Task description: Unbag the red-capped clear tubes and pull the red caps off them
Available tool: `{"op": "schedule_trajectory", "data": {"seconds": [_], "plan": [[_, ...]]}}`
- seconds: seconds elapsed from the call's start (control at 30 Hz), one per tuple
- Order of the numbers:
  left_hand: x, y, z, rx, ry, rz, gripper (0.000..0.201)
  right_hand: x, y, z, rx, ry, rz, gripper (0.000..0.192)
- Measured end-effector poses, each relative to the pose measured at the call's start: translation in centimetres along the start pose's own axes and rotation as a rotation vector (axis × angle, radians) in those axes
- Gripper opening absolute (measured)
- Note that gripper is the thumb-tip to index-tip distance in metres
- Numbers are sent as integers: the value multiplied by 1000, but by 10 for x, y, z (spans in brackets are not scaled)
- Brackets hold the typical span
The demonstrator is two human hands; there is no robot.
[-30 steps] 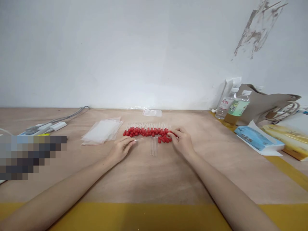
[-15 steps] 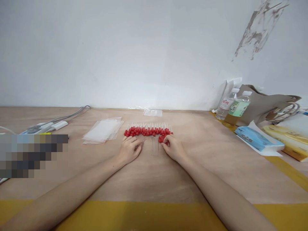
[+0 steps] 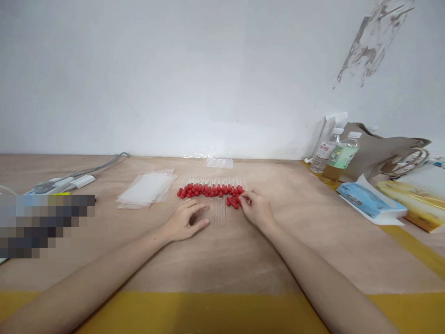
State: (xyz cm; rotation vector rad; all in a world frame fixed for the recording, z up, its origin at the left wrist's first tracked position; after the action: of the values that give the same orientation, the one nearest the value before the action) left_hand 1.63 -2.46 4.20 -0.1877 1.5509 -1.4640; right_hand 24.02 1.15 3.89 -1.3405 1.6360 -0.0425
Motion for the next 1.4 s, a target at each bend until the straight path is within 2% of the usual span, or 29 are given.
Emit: {"op": "schedule_trajectory", "data": {"seconds": [0.07, 0.13, 0.23, 0.4, 0.57, 0.7, 0.8, 0.87, 0.97, 1.03, 1.1, 1.23, 1.3, 1.4], "plan": [[3, -3, -2, 51, 18, -34, 39, -5, -9, 24, 51, 133, 40, 19], [6, -5, -5, 121, 22, -74, 41, -9, -10, 48, 51, 277, 14, 22], [8, -3, -11, 211, -14, -118, 44, -10, -3, 68, 23, 374, -43, 29], [5, 1, -10, 223, -42, -92, 43, -10, 4, 66, 58, 446, -98, 38], [1, 3, 0, 229, -31, -97, 42, -11, 7, 64, 99, 526, -148, 37], [2, 3, 0, 249, -44, -99, 40, -11, 7, 70, 76, 548, -104, 38], [2, 1, -4, 234, -45, -16, 34, -11, 4, 69, 48, 543, -45, 41], [2, -3, -5, 199, -36, 58, 31, -11, 0, 58, 16, 468, 16, 40], [1, -9, -5, 106, -7, 143, 33, -10, -5, 21, -23, 164, 84, 31], [0, -12, -4, 6, 34, 197, 38, -5, -2, -10, -23, -62, 37, 23], [0, -14, -2, -110, 85, 234, 41, 3, 4, -35, 11, -210, -24, 19], [1, -12, 1, -295, 182, 247, 28, 15, 16, -60, 60, -356, -77, 16], [0, -11, 2, -356, 196, 239, 20, 19, 20, -63, 57, -390, -90, 16], [-1, -10, 4, -412, 202, 198, 18, 21, 23, -65, 69, -399, -112, 16]]}}
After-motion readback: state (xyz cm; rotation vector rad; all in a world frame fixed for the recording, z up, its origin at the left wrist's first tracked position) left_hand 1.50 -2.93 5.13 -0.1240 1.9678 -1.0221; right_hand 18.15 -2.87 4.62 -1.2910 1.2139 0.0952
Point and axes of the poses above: each hand's wrist, its own x-axis away from the middle knuckle, its own y-axis out of the palm, z = x × y, the point moved 5 cm from there along -x, towards the middle knuckle, and after that the axes turned 4 degrees about -x, right-handed, at the moved point
